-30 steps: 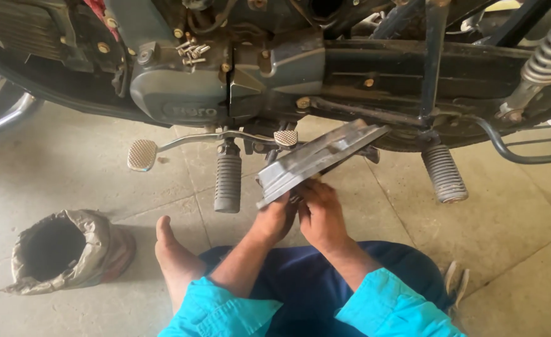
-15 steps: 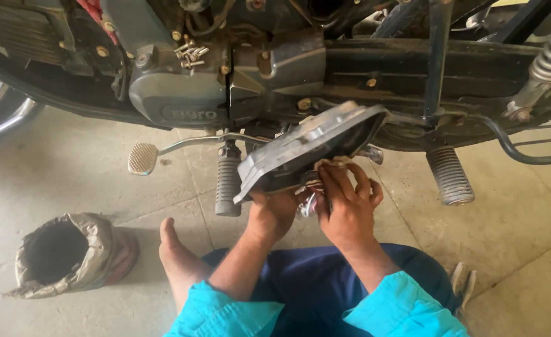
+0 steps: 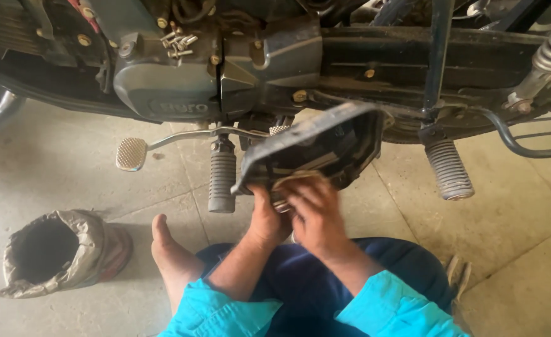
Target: Clean the air filter and reassemble the air filter box on a motorcycle.
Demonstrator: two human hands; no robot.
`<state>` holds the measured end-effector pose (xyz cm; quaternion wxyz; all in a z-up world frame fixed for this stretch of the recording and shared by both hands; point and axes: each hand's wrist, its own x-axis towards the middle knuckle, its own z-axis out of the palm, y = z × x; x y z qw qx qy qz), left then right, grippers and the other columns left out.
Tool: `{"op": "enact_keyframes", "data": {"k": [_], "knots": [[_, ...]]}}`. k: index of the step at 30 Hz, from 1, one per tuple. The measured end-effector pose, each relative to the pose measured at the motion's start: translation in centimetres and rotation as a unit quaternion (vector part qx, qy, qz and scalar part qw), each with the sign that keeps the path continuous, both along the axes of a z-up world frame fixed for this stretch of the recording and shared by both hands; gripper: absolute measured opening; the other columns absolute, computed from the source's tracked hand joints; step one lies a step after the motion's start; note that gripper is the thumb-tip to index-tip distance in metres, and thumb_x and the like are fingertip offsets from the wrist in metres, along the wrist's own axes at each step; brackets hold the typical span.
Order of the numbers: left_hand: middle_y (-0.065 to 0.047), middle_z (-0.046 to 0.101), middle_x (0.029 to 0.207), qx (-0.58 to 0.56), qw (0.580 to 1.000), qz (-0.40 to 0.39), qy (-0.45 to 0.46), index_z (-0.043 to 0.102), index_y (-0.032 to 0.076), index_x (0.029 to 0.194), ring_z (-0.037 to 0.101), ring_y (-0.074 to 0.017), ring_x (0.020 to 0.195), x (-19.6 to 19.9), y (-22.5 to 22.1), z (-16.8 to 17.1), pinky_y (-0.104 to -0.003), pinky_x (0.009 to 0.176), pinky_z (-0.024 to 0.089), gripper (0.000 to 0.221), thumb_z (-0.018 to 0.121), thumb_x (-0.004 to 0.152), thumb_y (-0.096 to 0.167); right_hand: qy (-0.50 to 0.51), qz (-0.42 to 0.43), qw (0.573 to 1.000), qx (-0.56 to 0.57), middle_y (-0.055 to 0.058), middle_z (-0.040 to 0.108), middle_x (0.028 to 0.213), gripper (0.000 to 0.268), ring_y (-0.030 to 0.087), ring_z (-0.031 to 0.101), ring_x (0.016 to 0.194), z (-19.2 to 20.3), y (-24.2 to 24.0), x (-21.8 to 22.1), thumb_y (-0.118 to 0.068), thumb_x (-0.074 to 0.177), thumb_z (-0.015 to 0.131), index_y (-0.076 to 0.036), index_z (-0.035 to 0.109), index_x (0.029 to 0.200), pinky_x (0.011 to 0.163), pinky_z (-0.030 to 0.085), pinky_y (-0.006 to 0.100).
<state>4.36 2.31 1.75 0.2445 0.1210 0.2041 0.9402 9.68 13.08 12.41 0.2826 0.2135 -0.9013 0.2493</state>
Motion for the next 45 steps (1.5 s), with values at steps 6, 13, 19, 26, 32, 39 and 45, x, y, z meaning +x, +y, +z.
{"op": "enact_keyframes", "data": {"k": [6, 13, 19, 26, 32, 39, 45], "knots": [[-0.012, 0.047, 0.155, 0.04, 0.997, 0.034, 0.051, 0.038, 0.009, 0.156, 0.048, -0.0279, 0.141, -0.1, -0.9, 5.0, -0.049, 0.12, 0.036, 0.109, 0.044, 0.082, 0.088, 0.086, -0.166, 0.976, 0.111, 0.0, 0.068, 0.119, 0.032, 0.03, 0.053, 0.115, 0.5, 3.4, -0.6, -0.015, 0.077, 0.077, -0.017, 0.074, 0.109, 0.096, 0.037, 0.051], [-0.017, 0.046, 0.155, -0.146, 0.983, 0.014, 0.113, 0.037, 0.003, 0.154, 0.043, -0.027, 0.145, -0.6, 1.3, -2.8, -0.047, 0.123, 0.032, 0.092, 0.049, 0.097, 0.075, 0.038, -0.044, 0.998, -0.004, 0.01, 0.064, 0.122, 0.04, 0.034, 0.057, 0.118, 0.1, 0.2, 0.2, 0.001, 0.08, 0.062, -0.006, 0.07, 0.118, 0.104, 0.049, 0.047], [-0.019, 0.048, 0.152, -0.009, 0.998, 0.0, 0.065, 0.037, -0.002, 0.156, 0.05, -0.031, 0.139, -0.3, 0.2, 0.0, -0.047, 0.12, 0.037, 0.102, 0.037, 0.098, 0.082, 0.005, -0.088, 0.993, 0.08, 0.009, 0.069, 0.112, 0.042, 0.037, 0.058, 0.105, 1.6, 0.9, -0.4, -0.001, 0.071, 0.065, -0.007, 0.074, 0.112, 0.091, 0.045, 0.049], [-0.017, 0.048, 0.153, -0.016, 0.992, -0.02, 0.12, 0.033, 0.004, 0.158, 0.05, -0.0304, 0.138, -0.4, 0.9, -1.8, -0.049, 0.117, 0.041, 0.104, 0.038, 0.091, 0.082, 0.003, -0.093, 0.994, 0.058, 0.006, 0.071, 0.109, 0.031, 0.033, 0.062, 0.108, -0.1, 3.3, -1.0, -0.009, 0.075, 0.076, -0.014, 0.075, 0.106, 0.096, 0.048, 0.045], [-0.018, 0.056, 0.139, -0.028, 0.997, -0.022, 0.07, 0.041, -0.002, 0.154, 0.056, -0.0289, 0.129, -0.7, 0.8, -2.9, -0.046, 0.11, 0.047, 0.09, 0.036, 0.104, 0.073, -0.07, 0.018, 0.996, -0.048, 0.01, 0.067, 0.131, 0.036, 0.032, 0.061, 0.125, -1.5, 1.7, -0.7, -0.008, 0.089, 0.067, -0.007, 0.069, 0.125, 0.109, 0.049, 0.044], [-0.016, 0.059, 0.139, -0.422, 0.882, 0.109, 0.179, 0.05, 0.001, 0.147, 0.056, -0.0261, 0.128, -2.0, 0.3, -7.3, -0.039, 0.109, 0.047, 0.072, 0.024, 0.109, 0.057, 0.032, -0.237, 0.956, 0.17, 0.016, 0.054, 0.151, 0.033, 0.041, 0.043, 0.145, -0.4, 4.2, -2.5, -0.023, 0.091, 0.072, -0.011, 0.073, 0.122, 0.116, 0.022, 0.071], [-0.017, 0.06, 0.122, -0.487, 0.827, 0.15, 0.237, 0.059, 0.003, 0.138, 0.055, -0.0258, 0.108, -1.2, 2.3, -13.1, -0.038, 0.093, 0.049, 0.05, 0.04, 0.111, 0.04, 0.076, -0.255, 0.957, 0.112, 0.015, 0.065, 0.131, 0.031, 0.039, 0.056, 0.122, -0.3, 4.6, -1.8, -0.014, 0.084, 0.074, -0.013, 0.079, 0.115, 0.104, 0.037, 0.057]]}}
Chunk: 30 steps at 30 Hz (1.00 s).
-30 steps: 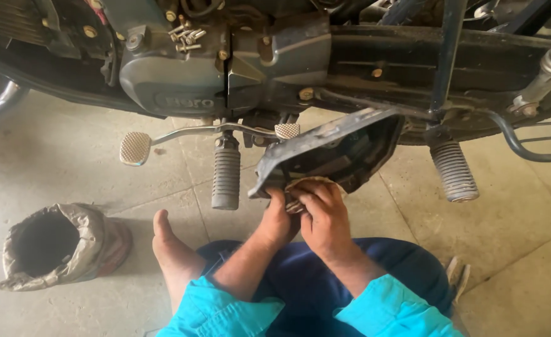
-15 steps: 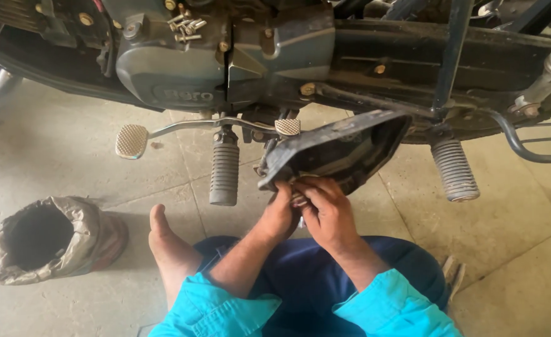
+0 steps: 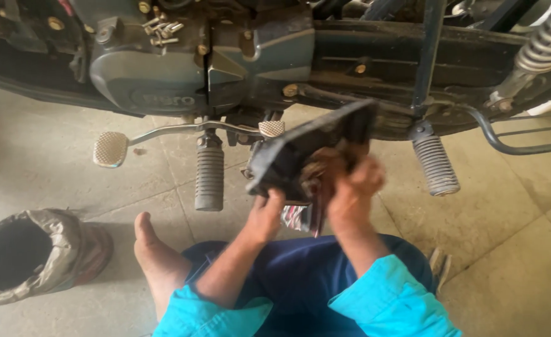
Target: Clean the air filter and reassemble the air filter box on a motorcycle.
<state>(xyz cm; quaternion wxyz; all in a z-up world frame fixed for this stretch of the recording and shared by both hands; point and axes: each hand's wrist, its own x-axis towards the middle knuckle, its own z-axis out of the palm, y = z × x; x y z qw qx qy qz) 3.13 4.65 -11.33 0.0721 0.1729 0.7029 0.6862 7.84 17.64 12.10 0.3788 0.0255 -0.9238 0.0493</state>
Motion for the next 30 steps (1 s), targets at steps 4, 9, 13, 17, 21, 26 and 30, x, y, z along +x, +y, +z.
{"op": "enact_keyframes", "data": {"k": [4, 9, 13, 17, 21, 26, 30], "knots": [[-0.014, 0.068, 0.116, 0.152, 0.984, 0.018, -0.093, 0.061, -0.003, 0.131, 0.064, -0.0227, 0.106, 1.0, -1.8, 6.3, -0.035, 0.092, 0.054, 0.05, 0.048, 0.11, 0.041, -0.082, 0.169, 0.975, -0.119, 0.01, 0.068, 0.102, 0.034, 0.029, 0.065, 0.097, -2.1, -2.0, 0.9, -0.008, 0.083, 0.074, -0.017, 0.079, 0.115, 0.087, 0.053, 0.04], [-0.011, 0.056, 0.137, 0.181, 0.977, 0.091, 0.057, 0.043, 0.001, 0.15, 0.053, -0.0207, 0.125, 1.7, -2.4, 11.3, -0.033, 0.107, 0.044, 0.057, 0.048, 0.109, 0.04, 0.012, 0.098, 0.989, -0.106, 0.012, 0.07, 0.097, 0.021, 0.033, 0.064, 0.092, -0.7, 1.3, -1.0, -0.008, 0.08, 0.078, -0.005, 0.075, 0.1, 0.085, 0.049, 0.047], [-0.014, 0.051, 0.146, 0.186, 0.971, 0.071, 0.135, 0.042, 0.002, 0.151, 0.05, -0.0243, 0.135, 2.3, -2.2, 13.9, -0.035, 0.115, 0.038, 0.051, 0.053, 0.11, 0.031, 0.076, -0.009, 0.993, -0.094, 0.009, 0.07, 0.084, 0.014, 0.032, 0.065, 0.083, 0.4, 5.2, -2.3, -0.01, 0.085, 0.084, -0.005, 0.073, 0.091, 0.08, 0.049, 0.046], [-0.016, 0.048, 0.146, 0.159, 0.973, 0.07, 0.152, 0.047, 0.0, 0.148, 0.048, -0.0269, 0.137, 3.0, -1.3, 13.6, -0.036, 0.117, 0.038, 0.047, 0.057, 0.109, 0.024, 0.049, 0.006, 0.988, -0.148, 0.01, 0.071, 0.086, 0.008, 0.03, 0.07, 0.077, -1.9, 3.6, -1.8, -0.011, 0.09, 0.078, -0.007, 0.074, 0.096, 0.07, 0.054, 0.041], [-0.016, 0.049, 0.138, 0.144, 0.979, 0.082, 0.122, 0.046, 0.0, 0.145, 0.05, -0.0275, 0.127, 2.6, -1.6, 12.7, -0.036, 0.107, 0.042, 0.047, 0.058, 0.106, 0.024, -0.06, 0.131, 0.973, -0.179, 0.015, 0.072, 0.093, 0.012, 0.034, 0.072, 0.077, -0.6, -1.7, 0.5, -0.019, 0.092, 0.074, -0.008, 0.072, 0.096, 0.066, 0.057, 0.041], [-0.015, 0.054, 0.139, 0.11, 0.972, 0.132, 0.157, 0.05, 0.002, 0.145, 0.055, -0.0268, 0.127, 2.4, -2.0, 13.5, -0.038, 0.108, 0.044, 0.043, 0.056, 0.109, 0.024, -0.056, 0.075, 0.98, -0.177, 0.017, 0.073, 0.094, 0.016, 0.037, 0.074, 0.081, 0.2, 0.5, -1.1, -0.021, 0.092, 0.076, -0.008, 0.074, 0.102, 0.068, 0.059, 0.042], [-0.011, 0.059, 0.13, 0.101, 0.99, 0.101, 0.018, 0.046, 0.003, 0.144, 0.057, -0.0226, 0.117, 2.9, -0.9, 14.4, -0.036, 0.099, 0.049, 0.05, 0.061, 0.102, 0.027, 0.002, -0.031, 0.985, -0.167, 0.017, 0.075, 0.094, 0.018, 0.037, 0.074, 0.082, -0.2, 5.3, -3.1, -0.021, 0.093, 0.077, -0.007, 0.075, 0.104, 0.071, 0.059, 0.043]]}}
